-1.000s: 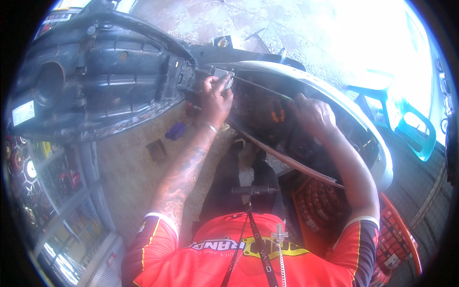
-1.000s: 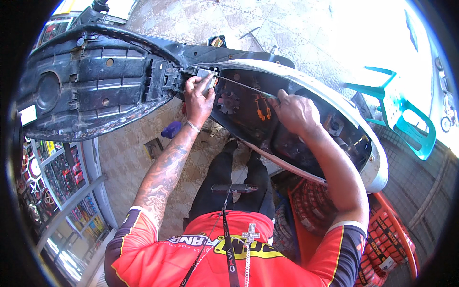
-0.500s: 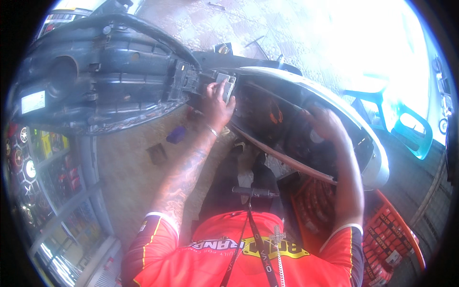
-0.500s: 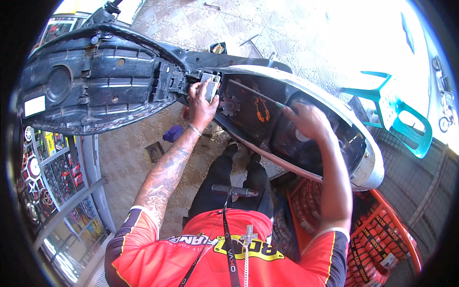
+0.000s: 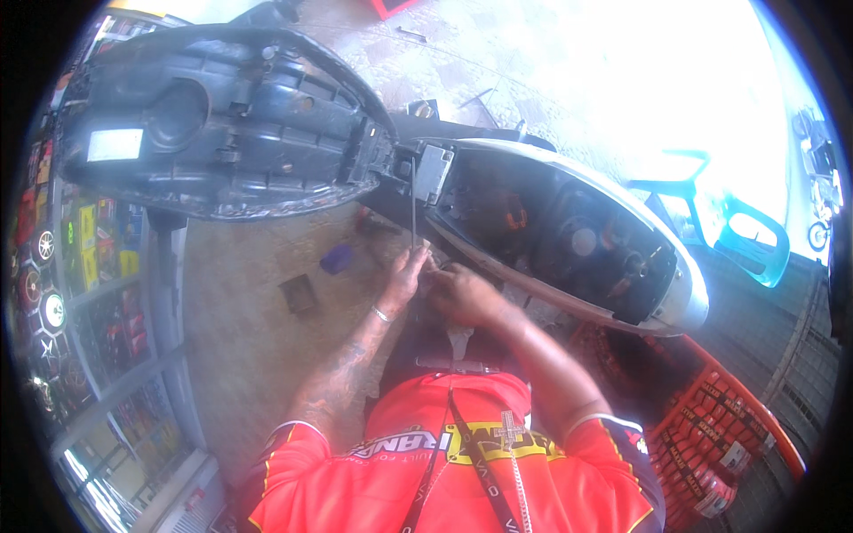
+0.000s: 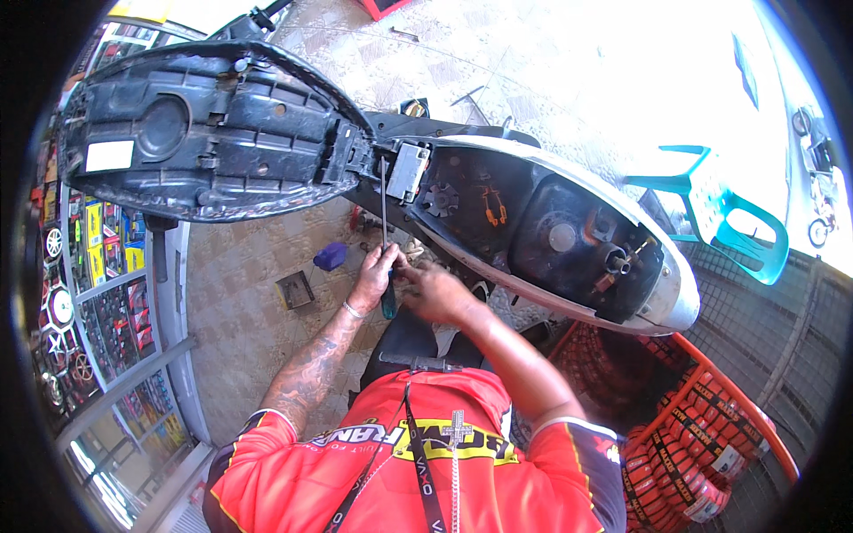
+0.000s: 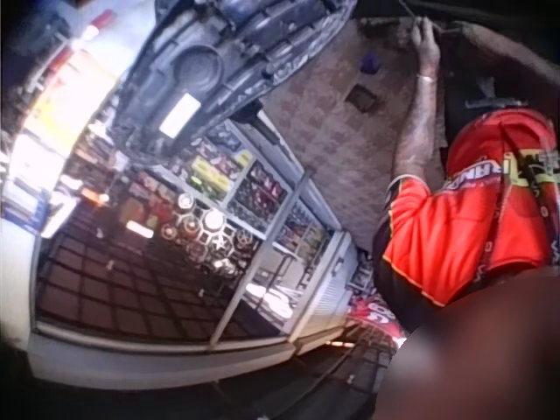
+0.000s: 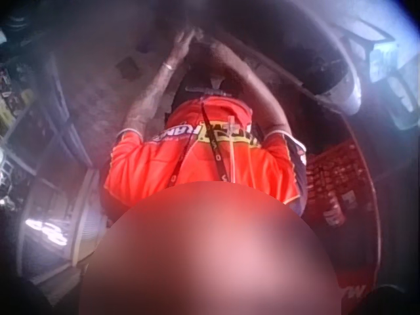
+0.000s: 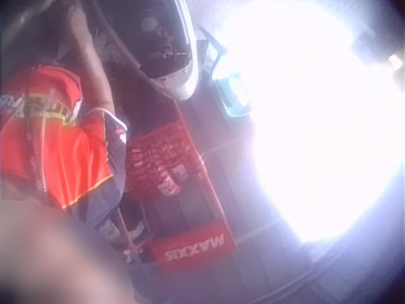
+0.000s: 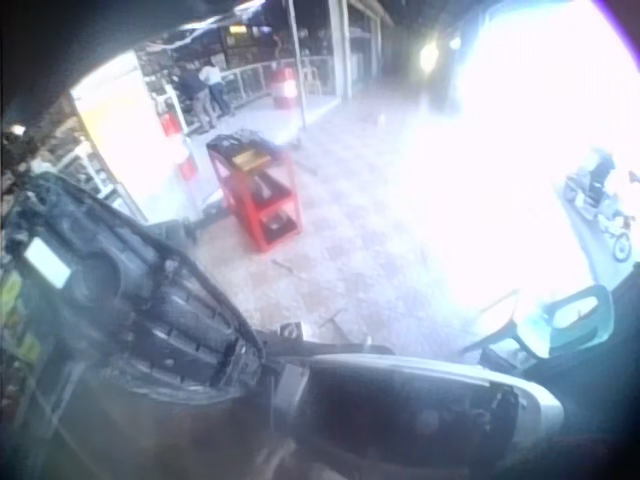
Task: The person retrieves a multimeter and a screwdriver from a tool cart, then uses the screwdriver to remove screws from the scooter's seat compartment. The person manipulates internal wiring and components within the seat area before closing the seat.
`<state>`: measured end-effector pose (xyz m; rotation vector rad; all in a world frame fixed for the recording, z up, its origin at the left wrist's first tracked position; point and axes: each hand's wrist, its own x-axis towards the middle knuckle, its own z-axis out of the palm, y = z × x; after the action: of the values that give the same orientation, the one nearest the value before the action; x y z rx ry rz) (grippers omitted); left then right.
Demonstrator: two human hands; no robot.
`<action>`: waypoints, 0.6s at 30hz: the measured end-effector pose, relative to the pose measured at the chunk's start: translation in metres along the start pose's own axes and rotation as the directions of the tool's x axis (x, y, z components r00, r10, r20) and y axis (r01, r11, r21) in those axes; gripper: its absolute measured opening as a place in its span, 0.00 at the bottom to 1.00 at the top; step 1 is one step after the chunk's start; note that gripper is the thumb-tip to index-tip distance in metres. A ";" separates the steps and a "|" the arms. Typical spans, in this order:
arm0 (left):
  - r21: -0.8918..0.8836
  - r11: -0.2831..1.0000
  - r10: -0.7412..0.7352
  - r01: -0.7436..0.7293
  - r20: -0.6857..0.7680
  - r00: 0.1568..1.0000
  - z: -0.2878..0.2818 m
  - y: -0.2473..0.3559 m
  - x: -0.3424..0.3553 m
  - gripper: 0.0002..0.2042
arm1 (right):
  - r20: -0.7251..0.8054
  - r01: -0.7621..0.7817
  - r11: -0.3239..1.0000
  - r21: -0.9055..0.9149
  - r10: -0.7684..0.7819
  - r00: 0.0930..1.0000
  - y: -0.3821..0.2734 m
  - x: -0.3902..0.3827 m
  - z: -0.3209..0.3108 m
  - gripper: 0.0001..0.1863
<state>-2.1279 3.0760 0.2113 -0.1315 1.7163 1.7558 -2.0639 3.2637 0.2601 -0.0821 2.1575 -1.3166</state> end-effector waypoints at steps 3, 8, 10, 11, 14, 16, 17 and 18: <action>0.019 0.988 -0.151 0.152 -0.056 0.987 -0.027 -0.013 -0.020 0.14 | -0.232 -0.045 0.905 -0.423 -0.060 0.971 0.026 0.034 -0.029 0.22; 0.032 0.976 -0.212 0.215 -0.072 0.975 -0.059 -0.032 -0.053 0.13 | -0.517 -0.547 0.806 -0.224 0.378 0.768 0.100 0.076 -0.078 0.29; 0.047 0.966 -0.249 0.255 -0.105 0.963 -0.067 -0.041 -0.062 0.13 | -0.544 -0.664 0.681 -0.308 0.447 0.710 0.127 0.096 -0.070 0.30; 0.065 0.964 -0.253 0.259 -0.085 0.964 -0.072 -0.045 -0.067 0.13 | -0.591 -0.626 0.679 -0.384 0.340 0.732 0.139 0.100 -0.060 0.31; 0.105 0.947 -0.297 0.304 -0.079 0.952 -0.087 -0.056 -0.081 0.14 | -0.689 -0.644 0.689 -0.332 0.290 0.665 0.156 0.110 -0.039 0.31; 0.084 0.935 -0.338 0.346 -0.090 0.937 -0.093 -0.064 -0.088 0.15 | -0.656 -0.643 0.754 -0.135 0.418 0.628 0.152 0.107 -0.035 0.31; 0.127 0.926 -0.345 0.355 -0.093 0.934 -0.096 -0.067 -0.091 0.15 | -0.636 -0.593 0.804 -0.041 0.437 0.636 0.147 0.102 -0.037 0.33; 0.132 0.931 -0.332 0.340 -0.076 0.940 -0.097 -0.070 -0.093 0.15 | -0.616 -0.535 0.843 0.053 0.449 0.647 0.139 0.095 -0.040 0.35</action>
<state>-2.0564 2.9453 0.1865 -0.3882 1.7322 1.3851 -2.1280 3.3327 0.1145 0.9556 2.5190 -0.9294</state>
